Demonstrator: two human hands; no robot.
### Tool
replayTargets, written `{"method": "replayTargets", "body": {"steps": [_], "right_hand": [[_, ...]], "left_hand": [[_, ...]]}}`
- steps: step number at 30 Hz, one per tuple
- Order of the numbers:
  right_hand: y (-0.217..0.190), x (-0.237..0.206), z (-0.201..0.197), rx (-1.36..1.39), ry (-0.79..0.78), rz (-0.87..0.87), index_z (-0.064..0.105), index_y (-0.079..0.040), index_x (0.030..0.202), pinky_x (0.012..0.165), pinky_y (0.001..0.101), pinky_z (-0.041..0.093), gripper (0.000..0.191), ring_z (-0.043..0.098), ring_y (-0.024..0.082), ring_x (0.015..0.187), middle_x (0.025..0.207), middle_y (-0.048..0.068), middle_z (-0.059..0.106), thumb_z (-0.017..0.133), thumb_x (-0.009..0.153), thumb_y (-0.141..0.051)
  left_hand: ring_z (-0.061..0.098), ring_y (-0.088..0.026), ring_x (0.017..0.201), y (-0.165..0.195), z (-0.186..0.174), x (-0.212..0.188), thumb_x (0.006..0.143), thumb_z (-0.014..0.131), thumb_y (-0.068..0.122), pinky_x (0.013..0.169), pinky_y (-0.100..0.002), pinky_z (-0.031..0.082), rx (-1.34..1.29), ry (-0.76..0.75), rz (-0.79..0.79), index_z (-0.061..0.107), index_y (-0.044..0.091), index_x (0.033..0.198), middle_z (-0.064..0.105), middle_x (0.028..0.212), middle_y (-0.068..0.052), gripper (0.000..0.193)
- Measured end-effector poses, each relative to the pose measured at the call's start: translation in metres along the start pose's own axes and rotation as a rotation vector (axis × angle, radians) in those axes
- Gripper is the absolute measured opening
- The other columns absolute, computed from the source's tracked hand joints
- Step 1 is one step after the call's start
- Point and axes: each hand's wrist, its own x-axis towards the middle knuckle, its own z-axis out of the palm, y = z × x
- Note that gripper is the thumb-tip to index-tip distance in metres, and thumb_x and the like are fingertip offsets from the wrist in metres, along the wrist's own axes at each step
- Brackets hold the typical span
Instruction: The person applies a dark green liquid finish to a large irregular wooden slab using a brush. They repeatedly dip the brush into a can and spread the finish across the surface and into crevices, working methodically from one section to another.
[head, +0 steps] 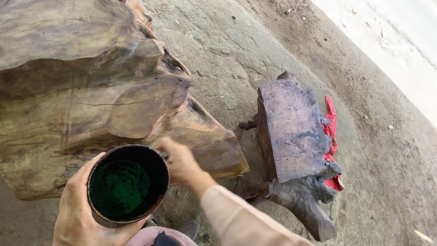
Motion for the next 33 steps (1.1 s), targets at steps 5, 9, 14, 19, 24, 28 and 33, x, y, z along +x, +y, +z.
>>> {"method": "replayTargets", "body": {"steps": [5, 9, 14, 19, 24, 28, 33], "right_hand": [[0.007, 0.005, 0.019, 0.142, -0.02, 0.313, 0.064, -0.012, 0.099, 0.076, 0.0345, 0.057, 0.013, 0.068, 0.022, 0.088, 0.098, 0.009, 0.07, 0.065, 0.099, -0.025], [0.051, -0.02, -0.084, 0.215, 0.335, 0.419, 0.063, -0.011, 0.088, 0.065, 0.0285, 0.061, 0.016, 0.067, 0.01, 0.072, 0.087, 0.001, 0.067, 0.067, 0.096, -0.025], [0.069, -0.046, -0.163, -0.486, 0.543, 0.465, 0.059, -0.01, 0.096, 0.068, 0.0392, 0.057, 0.02, 0.068, 0.025, 0.074, 0.082, 0.013, 0.071, 0.064, 0.1, -0.029], [0.007, -0.04, -0.029, -0.233, 0.6, -0.13, 0.062, -0.005, 0.115, 0.081, 0.0345, 0.061, 0.023, 0.071, 0.024, 0.091, 0.103, 0.014, 0.071, 0.063, 0.094, -0.014], [-0.068, -0.042, 0.079, 0.145, 0.073, -0.005, 0.06, -0.009, 0.102, 0.074, 0.0371, 0.055, 0.017, 0.068, 0.032, 0.08, 0.091, 0.015, 0.066, 0.071, 0.096, -0.021], [-0.048, -0.039, 0.056, 0.123, 0.317, 0.106, 0.061, -0.009, 0.097, 0.065, 0.0382, 0.059, 0.018, 0.07, 0.026, 0.069, 0.084, 0.015, 0.07, 0.072, 0.094, -0.024], [0.043, -0.087, -0.094, -0.337, 0.446, 0.335, 0.06, -0.01, 0.097, 0.071, 0.0421, 0.057, 0.026, 0.07, 0.028, 0.076, 0.09, 0.015, 0.072, 0.064, 0.099, -0.036]], "left_hand": [[0.057, -0.037, 0.127, -0.007, -0.007, 0.011, 0.046, 0.094, 0.032, 0.109, -0.048, 0.046, 0.065, -0.044, -0.017, 0.036, -0.008, 0.144, 0.051, 0.134, -0.027, 0.121], [0.058, -0.035, 0.126, -0.009, -0.011, 0.011, 0.051, 0.097, 0.03, 0.107, -0.047, 0.049, 0.052, -0.033, -0.118, 0.035, -0.008, 0.144, 0.051, 0.133, -0.025, 0.118], [0.059, -0.037, 0.124, -0.019, -0.024, 0.018, 0.048, 0.097, 0.025, 0.106, -0.047, 0.05, 0.186, 0.014, -0.09, 0.034, -0.009, 0.144, 0.05, 0.132, -0.029, 0.12], [0.061, -0.033, 0.123, -0.022, -0.037, 0.039, 0.054, 0.09, 0.024, 0.105, -0.043, 0.052, 0.089, 0.071, -0.034, 0.034, -0.009, 0.143, 0.052, 0.134, -0.025, 0.111], [0.058, -0.039, 0.126, -0.01, -0.053, 0.053, 0.058, 0.097, 0.019, 0.104, -0.046, 0.05, 0.319, 0.093, 0.025, 0.038, -0.007, 0.142, 0.051, 0.136, -0.027, 0.106], [0.055, -0.038, 0.129, -0.004, -0.057, 0.054, 0.064, 0.098, 0.02, 0.108, -0.046, 0.048, 0.246, 0.1, 0.079, 0.036, -0.005, 0.143, 0.049, 0.138, -0.025, 0.104], [0.054, -0.037, 0.128, -0.001, -0.046, 0.038, 0.06, 0.098, 0.021, 0.108, -0.046, 0.047, 0.16, 0.053, -0.011, 0.033, -0.003, 0.143, 0.047, 0.137, -0.024, 0.108]]}}
